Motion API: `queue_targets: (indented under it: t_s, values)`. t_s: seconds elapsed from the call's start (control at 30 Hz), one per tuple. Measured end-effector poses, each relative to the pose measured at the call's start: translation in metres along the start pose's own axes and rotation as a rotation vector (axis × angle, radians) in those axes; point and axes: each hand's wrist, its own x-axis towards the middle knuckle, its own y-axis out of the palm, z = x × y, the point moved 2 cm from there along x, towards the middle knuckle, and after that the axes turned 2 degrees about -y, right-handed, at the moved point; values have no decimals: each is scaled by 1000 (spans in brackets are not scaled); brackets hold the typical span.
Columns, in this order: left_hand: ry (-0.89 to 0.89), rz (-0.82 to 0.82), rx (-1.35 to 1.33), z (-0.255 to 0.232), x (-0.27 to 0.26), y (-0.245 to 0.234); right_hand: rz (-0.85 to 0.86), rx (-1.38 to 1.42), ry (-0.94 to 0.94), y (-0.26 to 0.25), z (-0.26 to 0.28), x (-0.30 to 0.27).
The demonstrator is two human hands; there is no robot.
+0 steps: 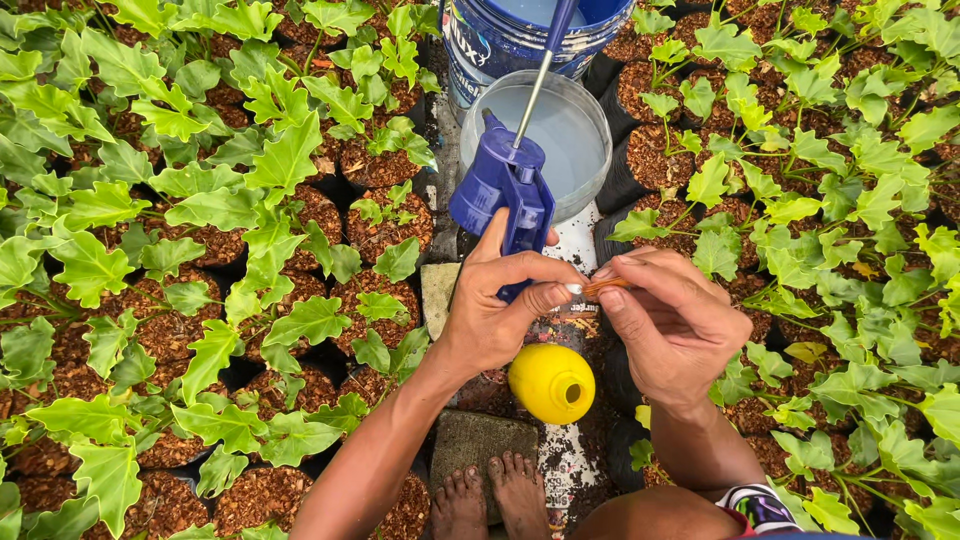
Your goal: The person disassembles a hand-pump sprayer, cleans and reassembles the internal pump components using water from a bucket, and then tests the pump mechanism by hand.
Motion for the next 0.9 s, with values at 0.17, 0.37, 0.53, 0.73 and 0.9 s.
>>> queue_targets:
  t_s: [0.17,0.37,0.53,0.73,0.9]
  values:
    - [0,7,3,2,1,1,0,1,17,1,3,3]
    - [-32,4,20,3,0,2,36,-101,-97,6,10,9]
    - [-42,-7,76,4,0,2,27,-192,-187,6,6,5]
    - [-53,0,72,2,1,3,7,-213,-143,3,6,3]
    - [-55,5,68,5,-1,3,-3,-209,-142,-1,4,0]
